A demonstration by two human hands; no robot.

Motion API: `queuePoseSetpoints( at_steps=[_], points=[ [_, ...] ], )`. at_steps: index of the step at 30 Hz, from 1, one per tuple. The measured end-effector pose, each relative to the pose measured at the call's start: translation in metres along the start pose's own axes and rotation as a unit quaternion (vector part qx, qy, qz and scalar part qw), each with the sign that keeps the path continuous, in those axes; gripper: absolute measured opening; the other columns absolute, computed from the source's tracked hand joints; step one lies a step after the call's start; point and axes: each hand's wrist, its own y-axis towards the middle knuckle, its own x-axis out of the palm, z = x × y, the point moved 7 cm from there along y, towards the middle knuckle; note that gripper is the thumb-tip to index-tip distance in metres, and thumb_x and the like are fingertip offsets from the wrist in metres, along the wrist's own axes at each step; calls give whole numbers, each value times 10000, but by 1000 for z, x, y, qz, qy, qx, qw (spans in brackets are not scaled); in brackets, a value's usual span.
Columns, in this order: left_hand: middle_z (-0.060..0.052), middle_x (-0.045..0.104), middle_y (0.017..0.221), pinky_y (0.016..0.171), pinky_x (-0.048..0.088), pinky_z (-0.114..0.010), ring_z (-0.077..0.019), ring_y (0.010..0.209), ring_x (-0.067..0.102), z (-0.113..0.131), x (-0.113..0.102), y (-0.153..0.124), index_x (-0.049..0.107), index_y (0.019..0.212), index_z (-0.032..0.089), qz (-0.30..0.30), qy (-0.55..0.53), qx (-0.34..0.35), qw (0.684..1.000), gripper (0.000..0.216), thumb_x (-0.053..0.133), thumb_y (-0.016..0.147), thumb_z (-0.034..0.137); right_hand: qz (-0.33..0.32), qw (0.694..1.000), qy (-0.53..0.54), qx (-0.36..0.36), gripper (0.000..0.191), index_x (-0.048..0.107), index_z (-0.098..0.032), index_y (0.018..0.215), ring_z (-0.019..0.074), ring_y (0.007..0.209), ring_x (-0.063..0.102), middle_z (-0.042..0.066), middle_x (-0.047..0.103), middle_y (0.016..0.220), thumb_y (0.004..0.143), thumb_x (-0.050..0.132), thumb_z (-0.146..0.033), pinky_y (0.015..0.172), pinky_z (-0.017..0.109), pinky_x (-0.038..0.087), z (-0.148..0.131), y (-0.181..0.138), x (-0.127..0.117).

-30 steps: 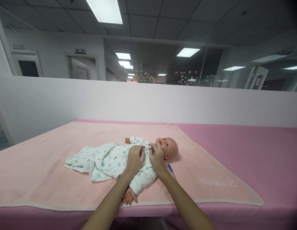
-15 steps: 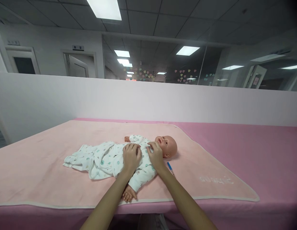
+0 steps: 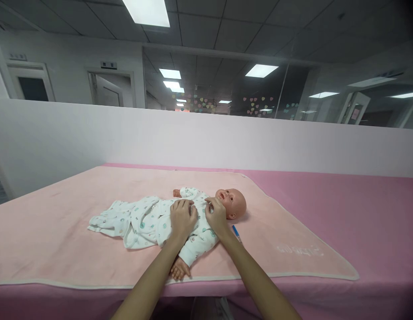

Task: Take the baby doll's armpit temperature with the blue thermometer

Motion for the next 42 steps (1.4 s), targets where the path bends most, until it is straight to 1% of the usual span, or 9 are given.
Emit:
queuePoseSetpoints(
  at_steps=[5, 11, 17, 20, 27, 33, 36, 39, 42],
  points=[
    [-55, 585, 847, 784, 337, -363, -228, 875, 473, -3, 2, 0, 536, 801, 192, -4, 8, -13, 1000, 118, 457, 722, 156, 5, 999, -25, -41, 281, 584, -189, 830, 175, 781, 529, 38, 605, 781, 701, 379, -46, 731, 309, 424, -13, -2, -4],
    [-38, 566, 787, 771, 349, -336, -203, 824, 491, 2, 1, 2, 492, 741, 192, -13, -9, 7, 1000, 88, 456, 695, 127, 0, 999, -38, -32, 245, 578, -191, 752, 174, 750, 520, 24, 599, 733, 693, 391, -43, 724, 308, 411, -13, -1, -6],
    [-22, 606, 734, 675, 377, -290, -174, 709, 529, -7, 2, 0, 527, 773, 192, -24, -40, -33, 998, 92, 436, 766, 207, -3, 999, -34, -23, 244, 577, -191, 737, 167, 737, 516, 22, 595, 722, 693, 388, -43, 706, 299, 408, -11, -1, -5],
    [-19, 618, 701, 643, 380, -275, -162, 665, 545, -7, 5, 0, 559, 777, 197, -52, -25, -13, 998, 142, 419, 792, 219, -2, 999, -33, -23, 244, 578, -193, 734, 165, 734, 516, 20, 593, 718, 693, 386, -47, 696, 294, 409, -9, -2, -5],
    [-41, 633, 839, 762, 410, -291, -185, 845, 561, -4, 3, 4, 579, 825, 179, -52, -54, 25, 997, 127, 486, 739, 191, 11, 999, -36, -25, 245, 583, -196, 755, 174, 739, 521, 24, 603, 730, 703, 391, -53, 700, 306, 410, -8, -2, -6],
    [-43, 638, 797, 696, 420, -275, -166, 739, 581, -14, 7, 2, 585, 860, 176, -46, -71, -10, 996, 188, 417, 809, 242, 18, 999, -37, -34, 241, 585, -196, 750, 171, 733, 525, 22, 604, 718, 703, 397, -53, 695, 303, 410, -10, -3, -7],
    [-43, 634, 797, 681, 408, -274, -166, 731, 574, -13, 6, 1, 582, 853, 181, -38, -47, -11, 998, 188, 416, 816, 261, 16, 998, -41, -38, 252, 584, -199, 753, 171, 735, 524, 19, 608, 726, 703, 391, -45, 702, 308, 406, -12, -3, -8],
    [-66, 626, 775, 735, 383, -318, -196, 774, 564, -10, -2, 2, 589, 830, 178, -30, 23, 14, 999, 205, 427, 815, 302, 20, 998, -43, -39, 256, 581, -198, 752, 173, 741, 523, 19, 609, 731, 707, 384, -41, 710, 313, 404, -14, -2, -9],
    [-84, 619, 777, 782, 364, -356, -228, 832, 548, -19, -14, 4, 601, 793, 175, -38, 58, 35, 997, 235, 461, 791, 363, 28, 998, -41, -43, 251, 577, -196, 744, 171, 740, 522, 19, 607, 729, 714, 379, -45, 723, 317, 404, -14, -1, -11]
  ],
)
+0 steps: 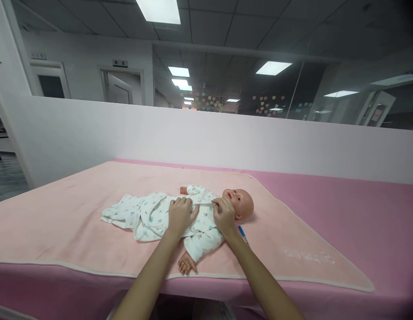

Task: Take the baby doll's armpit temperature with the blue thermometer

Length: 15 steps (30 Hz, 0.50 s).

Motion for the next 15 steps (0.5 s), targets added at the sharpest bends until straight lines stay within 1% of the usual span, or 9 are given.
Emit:
queuePoseSetpoints(
  at_steps=[2, 5, 7, 9, 12, 15],
  points=[
    [-66, 624, 816, 772, 380, -336, -215, 839, 548, -14, -5, -1, 610, 804, 188, -33, -39, 11, 999, 242, 469, 782, 384, 0, 1000, 1, -5, 249, 575, -196, 738, 167, 734, 522, 16, 605, 726, 717, 377, -47, 731, 319, 403, 0, 0, 0],
    [-31, 630, 906, 744, 414, -288, -183, 853, 558, -36, -9, -6, 627, 851, 214, -98, -143, 12, 985, 252, 465, 786, 395, -4, 1000, 0, -11, 244, 576, -194, 735, 162, 725, 519, 11, 605, 722, 716, 384, -45, 722, 311, 405, 0, -1, 2],
    [-21, 637, 907, 751, 421, -279, -174, 849, 565, -45, -13, -10, 632, 845, 214, -106, -173, 6, 979, 244, 454, 794, 372, -1, 1000, -1, -14, 242, 579, -194, 733, 162, 725, 519, 11, 607, 721, 712, 392, -42, 710, 303, 407, 1, -1, 2],
    [-18, 641, 878, 745, 423, -279, -172, 834, 567, -48, -16, -13, 633, 812, 210, -95, -169, 1, 981, 246, 435, 807, 356, 5, 1000, -2, -17, 243, 581, -194, 725, 162, 723, 520, 11, 610, 717, 709, 394, -39, 698, 297, 409, 1, -1, 2],
    [-21, 638, 852, 719, 419, -287, -173, 819, 563, -43, -18, -16, 623, 780, 211, -61, -122, -3, 991, 260, 407, 825, 348, 13, 1000, -1, -17, 246, 580, -193, 715, 163, 716, 523, 12, 612, 711, 704, 391, -36, 693, 297, 409, 3, -1, 2],
    [-32, 634, 848, 741, 406, -306, -175, 818, 557, -31, -22, -18, 609, 783, 202, -11, -65, 26, 997, 222, 415, 826, 299, 18, 1000, 2, -13, 248, 579, -191, 712, 164, 709, 524, 12, 610, 706, 697, 388, -34, 690, 298, 409, 4, -1, 2]
  ],
)
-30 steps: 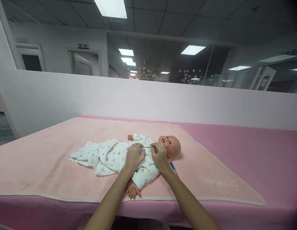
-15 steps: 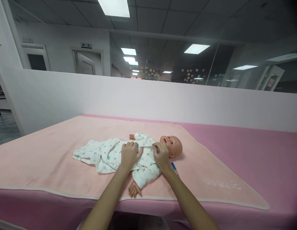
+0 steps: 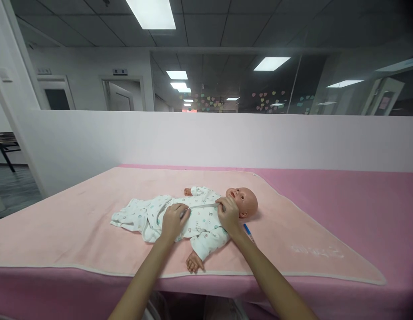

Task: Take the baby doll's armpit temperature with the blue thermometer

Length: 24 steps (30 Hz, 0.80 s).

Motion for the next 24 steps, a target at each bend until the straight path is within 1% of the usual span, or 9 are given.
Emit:
queuePoseSetpoints(
  at_steps=[4, 7, 10, 12, 15, 18, 22, 24],
  points=[
    [-48, 627, 897, 769, 397, -307, -171, 834, 557, 12, -2, -2, 590, 779, 186, 49, 35, 61, 996, 145, 449, 798, 214, -5, 1000, -1, 7, 243, 576, -190, 698, 162, 707, 520, 13, 605, 696, 706, 387, -38, 685, 294, 409, 0, 0, 0],
    [-49, 626, 897, 737, 407, -279, -158, 798, 562, 14, 0, -4, 578, 776, 184, 51, 40, 75, 995, 142, 437, 792, 183, -13, 1000, -1, 12, 229, 569, -188, 688, 158, 705, 515, 11, 598, 689, 717, 393, -46, 688, 290, 408, -1, -1, 0],
    [-27, 621, 813, 623, 402, -227, -123, 687, 556, 11, 3, -4, 560, 834, 185, 18, 33, 59, 998, 164, 398, 813, 189, -13, 1000, -3, 11, 226, 567, -190, 674, 157, 698, 512, 10, 594, 677, 718, 395, -49, 675, 285, 405, -1, 0, 0],
    [-13, 613, 789, 575, 386, -211, -110, 648, 548, 9, 4, -4, 545, 869, 189, -2, 30, 40, 999, 168, 382, 830, 209, -10, 1000, -3, 8, 233, 567, -190, 666, 156, 691, 511, 10, 596, 674, 715, 392, -45, 668, 283, 403, -1, 0, -1],
    [-9, 616, 817, 573, 379, -208, -112, 663, 556, 7, 5, -4, 540, 895, 199, -13, 39, 17, 999, 185, 363, 853, 233, -9, 1000, -2, 6, 237, 570, -189, 672, 155, 685, 511, 9, 601, 679, 705, 392, -36, 667, 284, 401, -1, 0, 0],
    [-12, 629, 834, 568, 376, -211, -118, 671, 571, 4, 7, -4, 558, 926, 208, -11, 58, 0, 998, 216, 353, 865, 242, -13, 1000, -2, 10, 239, 571, -189, 670, 156, 684, 512, 11, 601, 677, 698, 392, -32, 661, 283, 400, -1, -1, 1],
    [-10, 644, 854, 533, 363, -213, -117, 645, 578, 1, 12, -3, 581, 991, 226, -16, 87, 1, 996, 257, 361, 858, 210, -18, 1000, -3, 11, 235, 567, -192, 658, 156, 685, 512, 11, 601, 680, 705, 395, -39, 650, 278, 399, 0, -1, 2],
    [-10, 647, 865, 534, 363, -211, -115, 651, 582, 2, 14, -3, 597, 983, 229, -20, 92, 4, 996, 260, 374, 850, 209, -19, 1000, -4, 12, 235, 566, -193, 660, 157, 691, 511, 12, 600, 683, 707, 394, -41, 653, 277, 398, 0, -1, 2]
  ],
)
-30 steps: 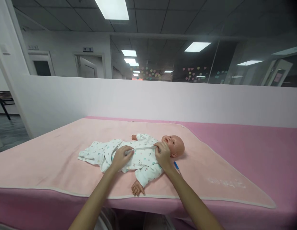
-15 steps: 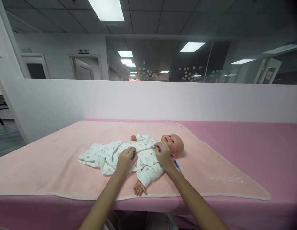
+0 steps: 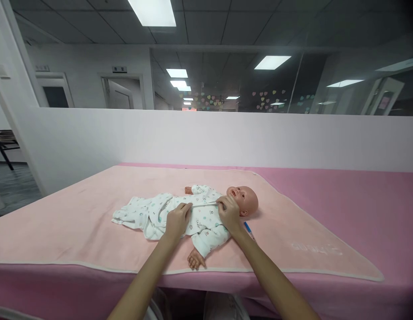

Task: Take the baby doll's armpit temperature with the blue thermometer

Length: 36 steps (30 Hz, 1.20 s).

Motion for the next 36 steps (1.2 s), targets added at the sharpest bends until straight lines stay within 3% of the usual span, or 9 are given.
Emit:
queuePoseSetpoints(
  at_steps=[6, 11, 29, 36],
  points=[
    [-8, 652, 891, 581, 377, -206, -121, 709, 593, 0, -3, 1, 636, 904, 234, 1, -15, -29, 999, 241, 420, 832, 316, -13, 1000, -6, 5, 217, 558, -190, 652, 155, 700, 504, 11, 593, 679, 704, 407, -43, 674, 278, 395, 0, 0, 1],
    [-21, 660, 859, 568, 362, -218, -127, 662, 580, -3, -1, 3, 643, 892, 218, 3, -1, -61, 998, 237, 434, 816, 301, -13, 1000, -8, 9, 220, 566, -187, 657, 153, 700, 506, 12, 593, 678, 688, 406, -39, 675, 277, 395, 1, 0, 2],
    [-12, 615, 805, 536, 335, -214, -126, 687, 562, 1, -7, 0, 576, 834, 195, 26, -11, -47, 998, 169, 412, 799, 213, -6, 1000, 7, 8, 231, 568, -190, 656, 158, 696, 512, 17, 593, 683, 704, 389, -51, 675, 287, 404, -3, 1, -3],
    [-15, 598, 755, 543, 344, -222, -131, 642, 532, 4, -12, 3, 551, 797, 191, -12, -47, -36, 998, 146, 409, 764, 190, 3, 1000, -11, 2, 229, 574, -189, 739, 171, 736, 522, 26, 590, 716, 723, 386, -59, 708, 313, 418, -10, 0, -6]
  ],
)
